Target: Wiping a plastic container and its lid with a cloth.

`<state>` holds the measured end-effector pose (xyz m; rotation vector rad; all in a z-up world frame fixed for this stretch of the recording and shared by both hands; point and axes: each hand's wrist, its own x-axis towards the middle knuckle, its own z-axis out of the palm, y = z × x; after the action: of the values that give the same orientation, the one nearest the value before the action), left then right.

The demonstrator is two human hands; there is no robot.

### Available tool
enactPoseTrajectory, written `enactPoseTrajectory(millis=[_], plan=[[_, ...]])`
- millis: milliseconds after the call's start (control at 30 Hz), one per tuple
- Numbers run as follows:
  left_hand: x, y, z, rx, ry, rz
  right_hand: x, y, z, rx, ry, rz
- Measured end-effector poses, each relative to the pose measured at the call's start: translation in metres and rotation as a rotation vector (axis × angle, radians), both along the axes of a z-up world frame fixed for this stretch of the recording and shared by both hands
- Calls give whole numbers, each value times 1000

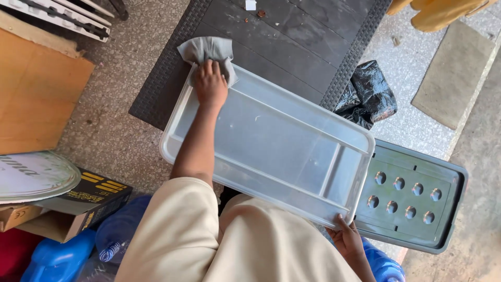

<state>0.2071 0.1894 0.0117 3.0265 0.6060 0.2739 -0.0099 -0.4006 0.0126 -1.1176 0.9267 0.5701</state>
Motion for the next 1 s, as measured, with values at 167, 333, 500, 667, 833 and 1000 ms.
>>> enactPoseTrajectory(millis=[167,333,500,667,833,1000], plan=[[-5,-103,22,-464,-149,2,-7,-21,-37,-30,42,156],[-44,-177,-19,-319,-6,-523,0,-14,-22,-59,86,160],[-84,-106,23,-162,409,-473,2,-23,-28,3,37,74],[-100,-12,21,-113,435,-60,1,-14,-21,6,23,83],[-96,-53,3,-164,219,69,1,-17,-23,-1,11,137],[-108,-68,8,-211,89,-194,4,-37,-49,-37,-38,210]])
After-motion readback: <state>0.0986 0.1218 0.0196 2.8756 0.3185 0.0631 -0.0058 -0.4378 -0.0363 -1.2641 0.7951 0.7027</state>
